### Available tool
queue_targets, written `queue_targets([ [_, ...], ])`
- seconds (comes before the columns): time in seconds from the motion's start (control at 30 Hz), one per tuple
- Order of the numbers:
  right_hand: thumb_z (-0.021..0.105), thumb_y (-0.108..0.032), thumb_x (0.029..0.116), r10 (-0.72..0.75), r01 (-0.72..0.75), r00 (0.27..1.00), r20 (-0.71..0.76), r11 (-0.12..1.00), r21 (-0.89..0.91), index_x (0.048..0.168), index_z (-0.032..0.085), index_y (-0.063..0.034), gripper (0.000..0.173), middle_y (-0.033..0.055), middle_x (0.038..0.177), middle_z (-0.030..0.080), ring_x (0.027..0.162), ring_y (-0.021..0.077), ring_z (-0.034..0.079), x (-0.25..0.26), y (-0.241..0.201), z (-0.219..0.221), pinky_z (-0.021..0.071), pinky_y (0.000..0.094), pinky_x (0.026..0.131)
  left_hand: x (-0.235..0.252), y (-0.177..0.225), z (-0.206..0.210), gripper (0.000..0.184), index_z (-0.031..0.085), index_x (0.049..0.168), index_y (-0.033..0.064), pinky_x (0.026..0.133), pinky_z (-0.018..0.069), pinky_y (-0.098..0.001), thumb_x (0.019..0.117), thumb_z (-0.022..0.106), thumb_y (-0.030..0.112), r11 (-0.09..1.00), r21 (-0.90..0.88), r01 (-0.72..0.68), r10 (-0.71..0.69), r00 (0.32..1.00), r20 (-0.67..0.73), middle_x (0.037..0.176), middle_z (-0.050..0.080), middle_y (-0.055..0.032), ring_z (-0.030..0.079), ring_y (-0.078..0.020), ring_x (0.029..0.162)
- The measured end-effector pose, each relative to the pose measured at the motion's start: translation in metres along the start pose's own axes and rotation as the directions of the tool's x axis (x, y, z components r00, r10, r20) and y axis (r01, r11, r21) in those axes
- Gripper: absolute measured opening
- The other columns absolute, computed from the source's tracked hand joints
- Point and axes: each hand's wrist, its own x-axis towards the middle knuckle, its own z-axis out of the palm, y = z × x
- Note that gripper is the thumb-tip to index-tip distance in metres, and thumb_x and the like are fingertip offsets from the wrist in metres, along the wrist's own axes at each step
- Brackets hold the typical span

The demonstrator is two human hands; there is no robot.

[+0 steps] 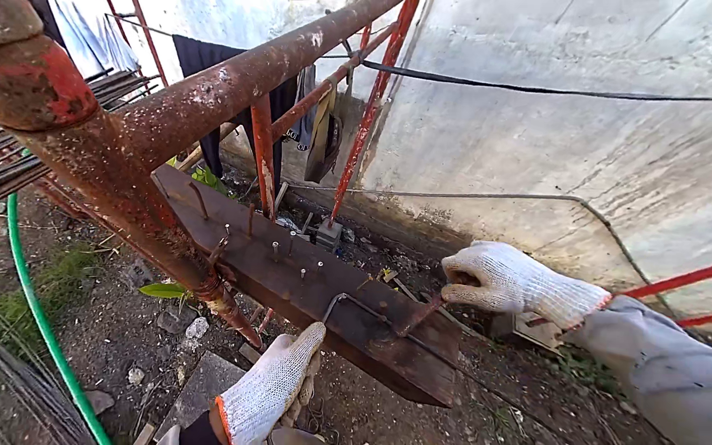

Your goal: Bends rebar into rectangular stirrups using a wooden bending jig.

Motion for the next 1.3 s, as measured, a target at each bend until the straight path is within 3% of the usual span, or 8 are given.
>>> queue_targets([
  [0.17, 0.051, -0.079, 0.0853, -0.149, 0.155, 0.986, 0.08, 0.985, -0.076, 0.069, 0.062, -0.0274, 0.055, -0.0106, 0.059, 0.053, 0.061, 0.0075, 0.056, 0.042, 0.008, -0.019, 0.048, 0.0393, 0.069, -0.002, 0.001, 0.003, 0.06, 0.051, 0.075, 0.0126, 0.037, 0.0382, -0.0249, 0.1062, 0.035, 0.061, 1.0, 0.029, 0.0, 0.001, 0.999, -0.037, 0.051, 0.043, 0.0003, 0.042, -0.0096, 0.038],
  [0.33, 0.051, -0.077, 0.0894, -0.142, 0.149, 0.979, 0.148, 0.988, -0.036, 0.072, 0.062, -0.0253, 0.055, -0.0085, 0.065, 0.055, 0.069, 0.0099, 0.058, 0.053, 0.008, -0.019, 0.047, 0.0399, 0.077, -0.002, 0.001, 0.005, 0.059, 0.05, 0.074, 0.0121, 0.037, 0.0375, -0.0245, 0.1067, 0.036, 0.06, 1.0, 0.018, -0.009, 0.01, 0.998, -0.064, 0.051, 0.041, 0.0005, 0.04, -0.0094, 0.038],
  [0.53, 0.05, -0.073, 0.0879, -0.084, 0.069, 0.983, -0.161, 0.993, -0.098, 0.069, 0.06, -0.0277, 0.051, -0.011, 0.066, 0.055, 0.067, 0.0083, 0.056, 0.013, 0.004, 0.009, 0.0458, 0.0385, 0.071, -0.004, 0.001, 0.008, 0.06, 0.05, 0.074, 0.0126, 0.037, 0.0377, -0.0248, 0.1069, 0.034, 0.06, 0.998, 0.056, -0.011, 0.017, 0.994, -0.107, 0.052, 0.041, 0.0012, 0.04, -0.0095, 0.039],
  [0.63, 0.05, -0.073, 0.0878, -0.095, 0.077, 0.981, -0.167, 0.991, -0.109, 0.082, 0.067, -0.0251, 0.051, -0.007, 0.08, 0.061, 0.083, 0.0135, 0.062, 0.008, 0.009, 0.012, 0.0502, 0.0417, 0.083, -0.004, 0.0, 0.009, 0.061, 0.05, 0.074, 0.0124, 0.038, 0.0375, -0.0251, 0.1071, 0.033, 0.06, 0.996, 0.088, -0.02, 0.031, 0.992, -0.124, 0.052, 0.042, 0.0008, 0.04, -0.0101, 0.039],
  [0.73, 0.048, -0.074, 0.0888, -0.064, 0.03, 0.977, -0.204, 0.986, -0.165, 0.088, 0.069, -0.0242, 0.054, -0.0033, 0.084, 0.065, 0.093, 0.0194, 0.066, 0.005, 0.01, 0.021, 0.0504, 0.0468, 0.096, -0.006, 0.002, 0.011, 0.061, 0.049, 0.072, 0.0122, 0.037, 0.038, -0.0254, 0.1072, 0.032, 0.06, 0.995, 0.099, -0.028, 0.042, 0.988, -0.146, 0.051, 0.041, 0.0006, 0.04, -0.0103, 0.038],
  [1.03, 0.056, -0.064, 0.0906, 0.122, -0.168, 0.97, -0.212, 0.963, -0.212, 0.091, 0.07, -0.0188, 0.048, 0.0032, 0.084, 0.066, 0.09, 0.0269, 0.067, -0.024, -0.023, 0.019, 0.0517, 0.0509, 0.092, -0.009, 0.001, 0.015, 0.06, 0.049, 0.074, 0.0115, 0.036, 0.0374, -0.0262, 0.1068, 0.034, 0.06, 0.997, 0.074, -0.029, 0.042, 0.982, -0.184, 0.051, 0.041, -0.0005, 0.04, -0.0111, 0.038],
  [1.17, 0.046, -0.067, 0.0946, 0.418, -0.454, 0.859, -0.297, 0.889, -0.063, 0.086, 0.067, -0.0183, 0.054, 0.0043, 0.078, 0.064, 0.082, 0.0285, 0.066, -0.08, -0.088, 0.036, 0.0521, 0.054, 0.082, -0.013, 0.0, 0.017, 0.057, 0.049, 0.077, 0.0115, 0.035, 0.0378, -0.0263, 0.1077, 0.034, 0.058, 0.997, 0.06, -0.047, 0.057, 0.983, -0.173, 0.052, 0.04, 0.0, 0.039, -0.0112, 0.037],
  [1.3, 0.035, -0.067, 0.0992, 0.792, -0.789, 0.538, -0.288, 0.594, 0.16, 0.103, 0.07, -0.0126, 0.064, 0.0157, 0.092, 0.069, 0.092, 0.0408, 0.068, -0.116, -0.211, 0.063, 0.0512, 0.064, 0.085, -0.011, -0.004, 0.014, 0.057, 0.048, 0.077, 0.0118, 0.035, 0.0373, -0.0261, 0.1073, 0.035, 0.058, 0.999, 0.012, -0.052, 0.053, 0.987, -0.155, 0.051, 0.039, 0.0003, 0.038, -0.0106, 0.037],
])
